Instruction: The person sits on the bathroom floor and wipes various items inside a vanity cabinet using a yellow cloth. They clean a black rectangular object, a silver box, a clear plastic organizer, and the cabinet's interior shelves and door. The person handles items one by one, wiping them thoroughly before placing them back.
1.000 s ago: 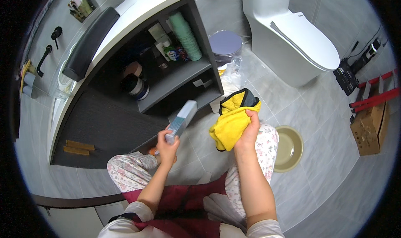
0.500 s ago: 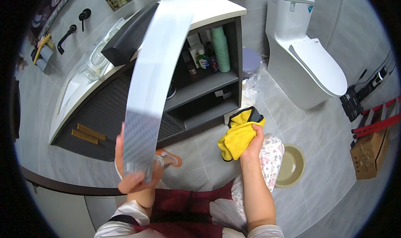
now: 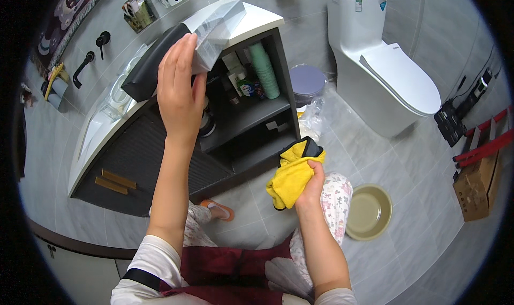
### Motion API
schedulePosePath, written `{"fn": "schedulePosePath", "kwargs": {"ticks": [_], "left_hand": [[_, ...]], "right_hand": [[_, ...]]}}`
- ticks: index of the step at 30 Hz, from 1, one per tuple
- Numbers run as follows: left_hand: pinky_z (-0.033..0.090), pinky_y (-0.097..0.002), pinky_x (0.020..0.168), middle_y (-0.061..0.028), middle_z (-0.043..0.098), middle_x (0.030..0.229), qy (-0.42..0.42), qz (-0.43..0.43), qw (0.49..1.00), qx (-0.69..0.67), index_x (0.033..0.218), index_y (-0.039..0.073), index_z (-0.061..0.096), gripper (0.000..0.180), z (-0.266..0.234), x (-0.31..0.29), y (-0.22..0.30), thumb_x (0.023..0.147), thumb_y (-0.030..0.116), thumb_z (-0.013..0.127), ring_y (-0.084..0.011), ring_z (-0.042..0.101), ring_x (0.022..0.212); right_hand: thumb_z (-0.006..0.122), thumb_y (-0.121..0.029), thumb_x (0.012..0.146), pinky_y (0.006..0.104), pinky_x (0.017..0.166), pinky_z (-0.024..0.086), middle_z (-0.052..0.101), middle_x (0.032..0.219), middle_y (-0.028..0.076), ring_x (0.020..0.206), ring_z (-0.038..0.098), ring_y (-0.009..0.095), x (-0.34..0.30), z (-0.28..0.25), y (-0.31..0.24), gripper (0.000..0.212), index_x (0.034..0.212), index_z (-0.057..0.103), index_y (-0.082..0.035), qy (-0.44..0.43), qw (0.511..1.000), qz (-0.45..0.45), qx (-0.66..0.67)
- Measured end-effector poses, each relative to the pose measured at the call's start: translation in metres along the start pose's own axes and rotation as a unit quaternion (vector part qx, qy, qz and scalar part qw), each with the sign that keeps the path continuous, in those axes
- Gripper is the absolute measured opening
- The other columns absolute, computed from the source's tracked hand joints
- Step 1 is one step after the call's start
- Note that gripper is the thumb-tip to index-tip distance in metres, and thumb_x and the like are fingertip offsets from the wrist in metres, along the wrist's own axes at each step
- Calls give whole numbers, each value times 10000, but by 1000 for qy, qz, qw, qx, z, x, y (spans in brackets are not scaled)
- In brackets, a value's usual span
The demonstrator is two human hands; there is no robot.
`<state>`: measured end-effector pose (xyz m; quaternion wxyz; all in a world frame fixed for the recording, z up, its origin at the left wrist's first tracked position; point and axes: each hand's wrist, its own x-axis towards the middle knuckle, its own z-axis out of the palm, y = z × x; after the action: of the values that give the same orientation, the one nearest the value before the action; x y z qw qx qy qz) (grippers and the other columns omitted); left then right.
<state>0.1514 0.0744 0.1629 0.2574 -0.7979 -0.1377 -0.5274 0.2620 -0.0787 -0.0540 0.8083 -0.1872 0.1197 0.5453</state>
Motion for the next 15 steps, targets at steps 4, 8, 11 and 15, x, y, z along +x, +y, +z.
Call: {"fn": "schedulePosePath", "kwargs": {"ticks": [4,8,11,15], "left_hand": [[311,-423,1013,-120,449,1306,-21,-27,996,81,1280,47,439,545,14,2,-3,768,65,628,-330,349,1254],[276,-447,1027,-199,396,1335,31,2,999,28,1247,2,466,503,27,-16,8,788,125,635,-368,283,1287],[396,-413,926,-153,576,1095,49,109,988,-98,1056,17,590,337,43,-69,23,722,-20,594,-308,521,1067],[504,-348,771,-152,579,1060,-279,88,918,-267,949,24,591,291,73,-174,46,663,-17,617,-290,584,953]], "right_hand": [[486,-248,765,409,818,477,601,1035,149,914,584,308,-3,3,1,415,1095,525,0,-20,1000,13,18],[480,-245,766,415,830,472,598,1041,153,922,580,314,-3,1,-11,417,1097,523,5,-7,999,5,41],[479,-243,759,420,843,463,594,1049,152,933,575,317,-2,-6,-22,419,1095,520,5,7,998,-22,57],[484,-243,752,418,842,461,591,1051,149,938,572,316,0,-5,-26,422,1096,517,-1,20,996,-66,64]]}}
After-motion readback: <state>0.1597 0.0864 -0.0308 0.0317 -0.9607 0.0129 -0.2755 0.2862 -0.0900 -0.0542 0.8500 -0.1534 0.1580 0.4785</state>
